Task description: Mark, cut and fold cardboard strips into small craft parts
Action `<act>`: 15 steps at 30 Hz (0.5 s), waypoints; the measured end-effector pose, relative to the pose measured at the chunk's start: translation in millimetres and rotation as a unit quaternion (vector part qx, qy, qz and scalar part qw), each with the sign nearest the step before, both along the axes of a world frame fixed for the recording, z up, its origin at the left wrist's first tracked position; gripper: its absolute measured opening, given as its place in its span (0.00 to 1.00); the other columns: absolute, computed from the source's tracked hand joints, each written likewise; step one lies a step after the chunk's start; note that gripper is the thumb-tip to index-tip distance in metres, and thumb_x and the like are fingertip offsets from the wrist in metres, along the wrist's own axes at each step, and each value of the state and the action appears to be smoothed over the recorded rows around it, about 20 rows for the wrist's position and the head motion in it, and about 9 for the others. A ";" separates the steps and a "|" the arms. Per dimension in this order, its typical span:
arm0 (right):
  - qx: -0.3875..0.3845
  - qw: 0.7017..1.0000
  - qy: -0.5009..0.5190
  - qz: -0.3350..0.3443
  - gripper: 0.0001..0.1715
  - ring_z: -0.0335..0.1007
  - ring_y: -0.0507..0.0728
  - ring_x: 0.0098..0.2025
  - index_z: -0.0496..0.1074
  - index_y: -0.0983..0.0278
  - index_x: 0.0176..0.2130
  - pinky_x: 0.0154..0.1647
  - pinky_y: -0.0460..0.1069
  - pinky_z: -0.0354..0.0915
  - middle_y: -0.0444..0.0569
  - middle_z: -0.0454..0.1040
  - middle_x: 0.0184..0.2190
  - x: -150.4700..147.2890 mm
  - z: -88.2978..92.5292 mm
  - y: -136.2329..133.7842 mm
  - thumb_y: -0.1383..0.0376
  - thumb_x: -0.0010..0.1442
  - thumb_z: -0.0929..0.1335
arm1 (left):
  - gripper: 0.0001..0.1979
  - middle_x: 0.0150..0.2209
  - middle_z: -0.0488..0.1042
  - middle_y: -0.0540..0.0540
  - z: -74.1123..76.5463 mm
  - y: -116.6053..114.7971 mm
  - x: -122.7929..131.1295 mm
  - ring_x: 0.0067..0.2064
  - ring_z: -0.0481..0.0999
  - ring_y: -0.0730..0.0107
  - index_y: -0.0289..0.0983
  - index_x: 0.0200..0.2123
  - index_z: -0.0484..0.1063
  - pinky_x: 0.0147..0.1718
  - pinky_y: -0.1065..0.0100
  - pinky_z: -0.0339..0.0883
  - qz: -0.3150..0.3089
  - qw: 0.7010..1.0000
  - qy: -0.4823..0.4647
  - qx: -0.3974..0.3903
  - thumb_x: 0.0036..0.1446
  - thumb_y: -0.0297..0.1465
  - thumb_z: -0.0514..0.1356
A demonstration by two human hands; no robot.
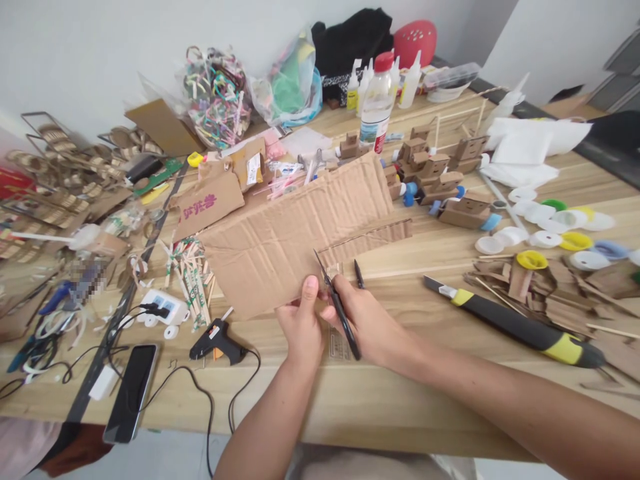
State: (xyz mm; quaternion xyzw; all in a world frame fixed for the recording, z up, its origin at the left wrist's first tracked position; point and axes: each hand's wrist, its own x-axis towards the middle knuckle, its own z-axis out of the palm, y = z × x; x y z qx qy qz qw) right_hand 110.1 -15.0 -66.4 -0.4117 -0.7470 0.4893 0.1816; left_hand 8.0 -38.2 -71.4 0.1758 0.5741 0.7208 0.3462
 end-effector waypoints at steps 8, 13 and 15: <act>0.019 1.000 -0.014 -0.005 0.11 0.73 0.59 0.29 0.56 0.57 0.37 0.32 0.51 0.63 0.52 0.77 0.32 -0.1 -1.2 -0.5 0.57 0.67 0.65 | 0.29 0.17 0.69 0.52 -0.2 -0.5 -1.1 0.20 0.70 0.74 0.38 0.16 0.67 0.20 0.71 0.65 -0.013 1.000 -0.002 0.007 0.33 0.53 0.77; 0.036 0.999 -0.027 -0.010 0.08 0.69 0.56 0.26 0.55 0.57 0.36 0.29 0.48 0.61 0.48 0.75 0.28 0.4 -4.6 -0.5 0.64 0.67 0.63 | 0.29 0.16 0.66 0.54 2.1 -0.3 1.2 0.18 0.67 0.76 0.38 0.16 0.67 0.18 0.73 0.63 -0.006 0.999 -0.027 0.018 0.32 0.52 0.78; 0.042 0.999 -0.028 -0.011 0.08 0.68 0.55 0.25 0.56 0.57 0.36 0.28 0.48 0.61 0.47 0.74 0.27 0.1 -4.5 -0.6 0.64 0.67 0.63 | 0.29 0.16 0.66 0.54 2.2 -0.2 1.6 0.18 0.66 0.78 0.37 0.16 0.68 0.17 0.74 0.62 -0.007 0.999 -0.041 0.021 0.30 0.50 0.79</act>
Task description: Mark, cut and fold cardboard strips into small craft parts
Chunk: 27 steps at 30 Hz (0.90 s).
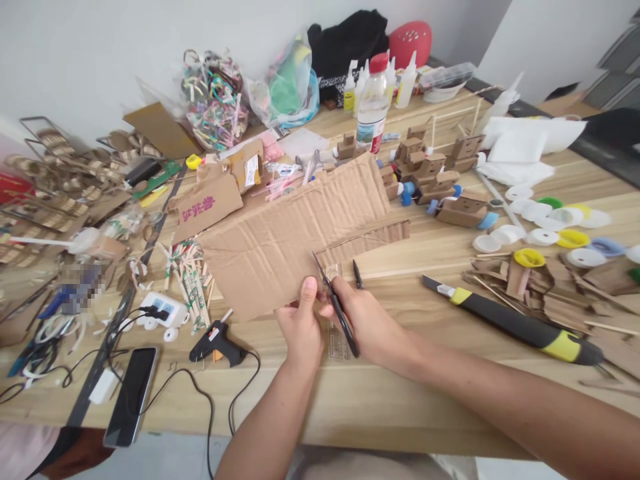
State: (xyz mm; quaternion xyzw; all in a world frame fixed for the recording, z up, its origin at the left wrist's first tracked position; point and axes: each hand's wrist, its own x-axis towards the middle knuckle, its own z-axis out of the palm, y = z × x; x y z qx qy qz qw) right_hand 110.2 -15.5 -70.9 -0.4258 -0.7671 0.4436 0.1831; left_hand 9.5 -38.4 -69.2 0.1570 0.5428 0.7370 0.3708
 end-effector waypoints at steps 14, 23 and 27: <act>-0.043 0.998 0.003 -0.034 0.14 0.66 0.54 0.23 0.58 0.57 0.33 0.29 0.48 0.63 0.40 0.66 0.21 -5.2 1.2 5.9 0.59 0.69 0.65 | 0.28 0.17 0.68 0.55 -3.5 4.9 -2.2 0.19 0.66 0.80 0.37 0.16 0.69 0.19 0.75 0.62 -0.010 0.999 -0.043 0.023 0.29 0.47 0.80; -0.046 0.998 0.034 -0.023 0.19 0.59 0.52 0.20 0.54 0.56 0.29 0.25 0.48 0.58 0.36 0.59 0.17 -3.8 -6.7 10.6 0.58 0.70 0.64 | 0.25 0.23 0.76 0.50 -16.8 11.4 -7.5 0.24 0.73 0.74 0.36 0.22 0.75 0.27 0.71 0.69 0.004 0.999 -0.049 -0.002 0.29 0.46 0.80; -0.087 0.995 0.044 0.008 0.26 0.59 0.52 0.19 0.54 0.56 0.30 0.23 0.48 0.58 0.37 0.60 0.16 -2.4 -1.7 11.4 0.43 0.72 0.59 | 0.24 0.24 0.77 0.50 -19.6 14.7 -8.7 0.25 0.75 0.73 0.36 0.23 0.77 0.28 0.70 0.69 0.018 0.999 -0.050 0.011 0.27 0.45 0.80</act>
